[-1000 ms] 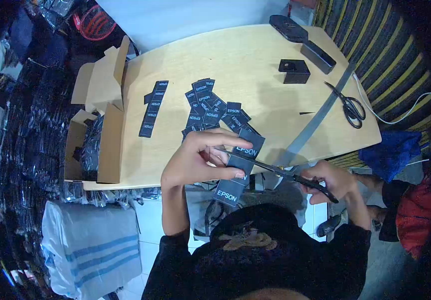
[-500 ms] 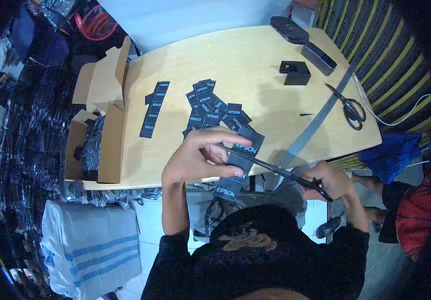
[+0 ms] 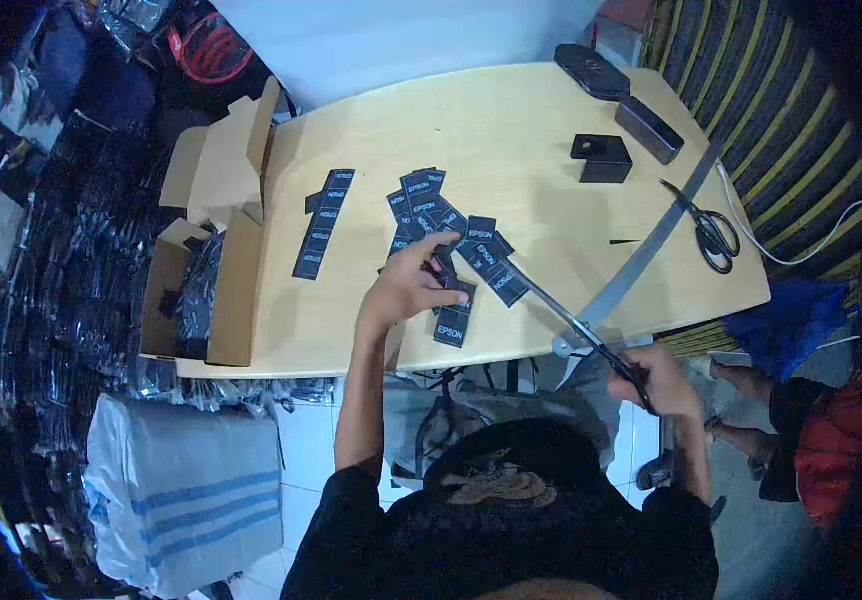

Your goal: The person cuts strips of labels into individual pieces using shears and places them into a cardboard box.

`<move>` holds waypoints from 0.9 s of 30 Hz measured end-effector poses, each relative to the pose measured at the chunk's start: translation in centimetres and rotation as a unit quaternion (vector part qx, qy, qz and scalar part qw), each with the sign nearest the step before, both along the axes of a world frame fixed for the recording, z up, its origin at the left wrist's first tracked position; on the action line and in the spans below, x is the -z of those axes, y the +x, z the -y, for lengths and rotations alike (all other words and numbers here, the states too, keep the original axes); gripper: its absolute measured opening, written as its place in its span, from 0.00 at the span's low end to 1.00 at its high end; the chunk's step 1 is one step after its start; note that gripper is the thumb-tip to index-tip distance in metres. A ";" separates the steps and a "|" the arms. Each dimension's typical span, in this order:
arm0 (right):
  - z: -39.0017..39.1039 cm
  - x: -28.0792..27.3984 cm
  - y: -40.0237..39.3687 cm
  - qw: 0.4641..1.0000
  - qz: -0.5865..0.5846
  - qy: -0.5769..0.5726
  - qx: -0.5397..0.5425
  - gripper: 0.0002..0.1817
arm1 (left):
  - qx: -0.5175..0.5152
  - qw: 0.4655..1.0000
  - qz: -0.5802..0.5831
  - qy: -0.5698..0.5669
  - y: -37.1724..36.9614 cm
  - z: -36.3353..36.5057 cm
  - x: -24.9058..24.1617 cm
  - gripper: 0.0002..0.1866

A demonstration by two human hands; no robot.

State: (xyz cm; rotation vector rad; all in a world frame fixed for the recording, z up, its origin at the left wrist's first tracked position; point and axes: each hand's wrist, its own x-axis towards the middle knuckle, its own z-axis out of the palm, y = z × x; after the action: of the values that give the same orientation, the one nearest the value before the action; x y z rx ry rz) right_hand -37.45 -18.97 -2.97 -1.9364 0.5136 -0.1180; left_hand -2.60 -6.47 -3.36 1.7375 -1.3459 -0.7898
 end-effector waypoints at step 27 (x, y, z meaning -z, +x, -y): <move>-4.8 -1.2 13.3 0.938 0.230 0.245 0.084 0.08 | -0.097 0.951 -0.212 -0.201 -8.2 -3.5 -3.8 0.16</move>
State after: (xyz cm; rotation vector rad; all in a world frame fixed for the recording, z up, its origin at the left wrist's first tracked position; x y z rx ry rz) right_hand -24.15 -14.21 -1.81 -1.3162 0.3490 -0.4932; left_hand -10.82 -2.95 0.39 1.2645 -0.9465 -0.6732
